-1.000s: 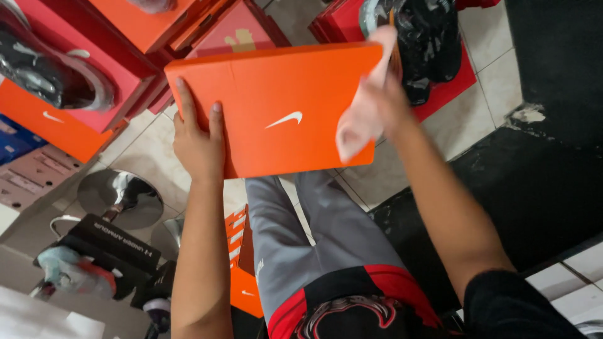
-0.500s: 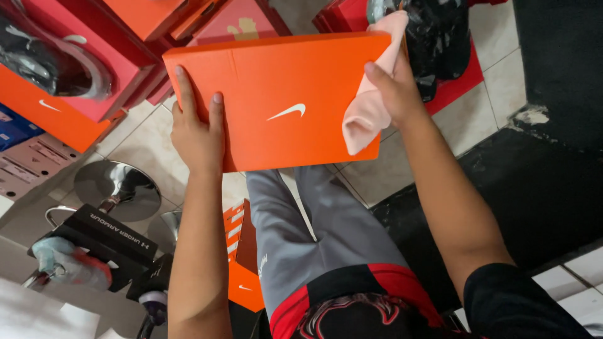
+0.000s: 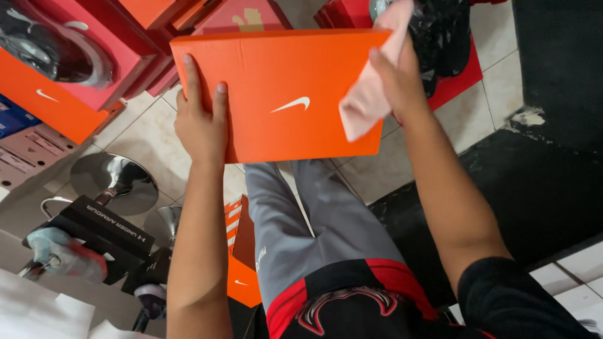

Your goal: Wiping down and organizing shoe boxes in a warehouse or retail storage area.

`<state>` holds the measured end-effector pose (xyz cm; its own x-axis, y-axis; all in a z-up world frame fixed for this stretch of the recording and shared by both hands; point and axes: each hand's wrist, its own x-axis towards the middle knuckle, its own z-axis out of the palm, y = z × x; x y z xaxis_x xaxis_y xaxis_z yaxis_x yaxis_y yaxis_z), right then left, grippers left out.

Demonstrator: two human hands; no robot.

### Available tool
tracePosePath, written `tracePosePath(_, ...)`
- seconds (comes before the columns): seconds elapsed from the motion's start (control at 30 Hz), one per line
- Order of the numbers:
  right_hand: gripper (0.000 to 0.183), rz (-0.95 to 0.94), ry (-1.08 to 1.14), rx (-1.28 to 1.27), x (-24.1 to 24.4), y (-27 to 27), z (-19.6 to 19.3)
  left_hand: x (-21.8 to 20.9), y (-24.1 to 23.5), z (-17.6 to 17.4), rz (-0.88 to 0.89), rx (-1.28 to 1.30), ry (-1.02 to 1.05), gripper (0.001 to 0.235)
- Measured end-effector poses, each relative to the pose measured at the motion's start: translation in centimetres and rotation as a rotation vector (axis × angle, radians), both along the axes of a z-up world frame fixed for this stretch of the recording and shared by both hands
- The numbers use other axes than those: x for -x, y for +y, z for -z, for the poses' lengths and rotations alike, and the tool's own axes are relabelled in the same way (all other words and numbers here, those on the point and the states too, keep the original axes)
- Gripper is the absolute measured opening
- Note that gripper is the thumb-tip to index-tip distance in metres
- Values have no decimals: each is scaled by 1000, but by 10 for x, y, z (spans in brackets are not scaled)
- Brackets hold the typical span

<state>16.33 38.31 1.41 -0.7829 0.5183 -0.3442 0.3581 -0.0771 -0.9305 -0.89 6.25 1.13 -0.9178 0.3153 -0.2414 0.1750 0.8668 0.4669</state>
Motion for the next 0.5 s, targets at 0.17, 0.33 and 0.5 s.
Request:
tracePosePath(0.17,89,-325,-493,-960,5,-42,-11,-1,8,-9,-33,-8,-43,60)
tracePosePath(0.33,77,-600,-359,-996,24,-157,-18,-1,10,-17,-42,-77,-114,60)
tracePosePath(0.5,66,-461,104,-366,79,-197,-2,6,-18,-49,-86,-506,-223,62)
